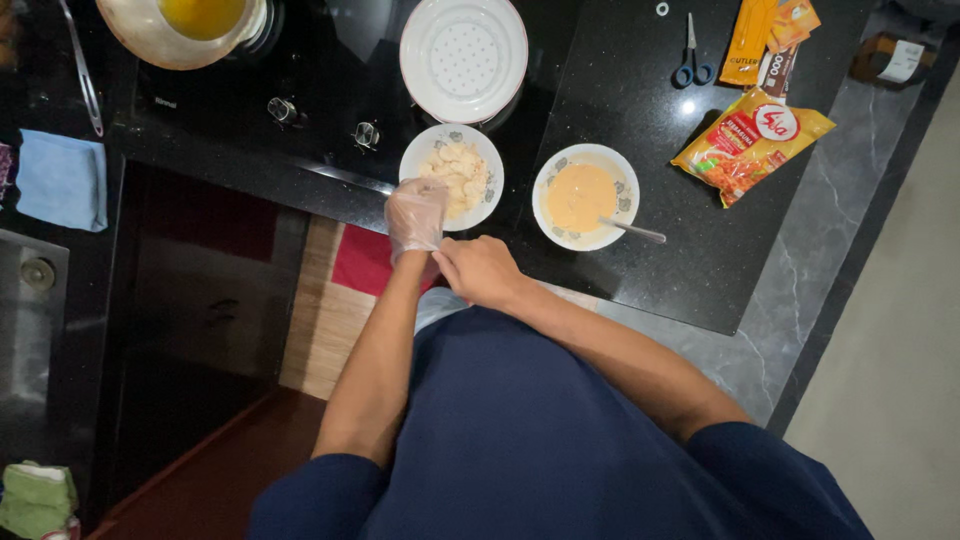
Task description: The person coats pieces of food in a bowl of dry ingredients using a gloved hand, then uses a spoon to add a liquid mixture from a second bowl. The person repeats this process for multiple pieces.
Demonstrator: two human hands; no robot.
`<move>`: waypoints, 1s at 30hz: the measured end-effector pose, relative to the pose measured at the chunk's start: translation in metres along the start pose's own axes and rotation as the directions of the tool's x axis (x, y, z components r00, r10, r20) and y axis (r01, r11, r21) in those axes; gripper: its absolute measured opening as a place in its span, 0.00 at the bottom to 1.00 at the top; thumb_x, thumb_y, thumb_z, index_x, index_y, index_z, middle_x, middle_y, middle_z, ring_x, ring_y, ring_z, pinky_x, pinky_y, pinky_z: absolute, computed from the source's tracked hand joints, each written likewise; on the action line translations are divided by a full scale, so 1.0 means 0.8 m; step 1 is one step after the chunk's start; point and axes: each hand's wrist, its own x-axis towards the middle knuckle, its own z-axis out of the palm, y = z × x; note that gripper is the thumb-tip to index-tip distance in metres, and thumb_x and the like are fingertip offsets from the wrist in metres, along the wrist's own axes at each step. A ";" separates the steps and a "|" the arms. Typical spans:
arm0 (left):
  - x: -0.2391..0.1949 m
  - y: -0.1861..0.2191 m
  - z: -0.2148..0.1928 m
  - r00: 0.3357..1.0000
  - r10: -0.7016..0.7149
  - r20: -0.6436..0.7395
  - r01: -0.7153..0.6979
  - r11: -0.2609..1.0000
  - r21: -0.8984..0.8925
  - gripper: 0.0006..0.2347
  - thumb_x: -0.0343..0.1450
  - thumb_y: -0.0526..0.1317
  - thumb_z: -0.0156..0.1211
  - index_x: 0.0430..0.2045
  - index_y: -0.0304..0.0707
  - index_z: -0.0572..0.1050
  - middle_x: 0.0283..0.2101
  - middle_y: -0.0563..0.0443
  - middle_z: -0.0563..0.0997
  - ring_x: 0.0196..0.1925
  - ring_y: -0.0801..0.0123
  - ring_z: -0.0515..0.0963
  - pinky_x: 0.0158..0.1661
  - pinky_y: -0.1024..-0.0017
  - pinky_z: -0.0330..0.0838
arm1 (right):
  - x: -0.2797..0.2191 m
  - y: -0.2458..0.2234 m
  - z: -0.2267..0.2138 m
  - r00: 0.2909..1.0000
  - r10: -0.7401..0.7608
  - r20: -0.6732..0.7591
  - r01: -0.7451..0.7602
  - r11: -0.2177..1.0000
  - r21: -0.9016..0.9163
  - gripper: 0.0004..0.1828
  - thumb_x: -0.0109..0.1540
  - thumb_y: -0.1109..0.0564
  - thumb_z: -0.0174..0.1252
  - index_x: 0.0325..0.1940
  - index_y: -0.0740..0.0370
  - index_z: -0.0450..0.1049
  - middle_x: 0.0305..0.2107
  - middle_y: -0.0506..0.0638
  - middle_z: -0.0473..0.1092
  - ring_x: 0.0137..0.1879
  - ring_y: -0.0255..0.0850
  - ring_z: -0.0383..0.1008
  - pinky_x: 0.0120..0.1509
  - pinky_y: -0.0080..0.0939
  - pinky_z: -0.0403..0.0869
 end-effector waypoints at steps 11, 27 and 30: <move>0.005 -0.002 0.000 0.995 0.091 0.030 -0.092 0.995 0.033 0.08 0.69 0.38 0.65 0.35 0.34 0.85 0.35 0.35 0.85 0.36 0.56 0.87 0.40 0.65 0.79 | 0.003 0.007 0.008 1.000 0.004 -0.011 -0.004 1.000 -0.021 0.15 0.68 0.51 0.52 0.30 0.61 0.71 0.21 0.56 0.74 0.28 0.57 0.75 0.35 0.58 0.72; 0.000 -0.008 0.007 0.962 -0.207 0.180 0.257 0.909 -0.328 0.08 0.68 0.34 0.68 0.35 0.25 0.83 0.29 0.43 0.86 0.22 0.73 0.83 0.22 0.77 0.74 | 0.000 0.009 0.006 1.000 0.013 -0.004 -0.013 1.000 -0.009 0.14 0.67 0.51 0.52 0.31 0.60 0.73 0.24 0.57 0.75 0.31 0.57 0.76 0.37 0.57 0.73; -0.003 -0.007 0.006 0.962 -0.175 0.210 0.249 0.877 -0.410 0.09 0.70 0.33 0.63 0.41 0.26 0.82 0.30 0.44 0.86 0.24 0.73 0.85 0.21 0.78 0.72 | 0.002 0.011 0.010 1.000 0.004 -0.006 -0.004 1.000 -0.023 0.14 0.67 0.50 0.53 0.31 0.59 0.73 0.24 0.57 0.75 0.31 0.57 0.76 0.36 0.57 0.72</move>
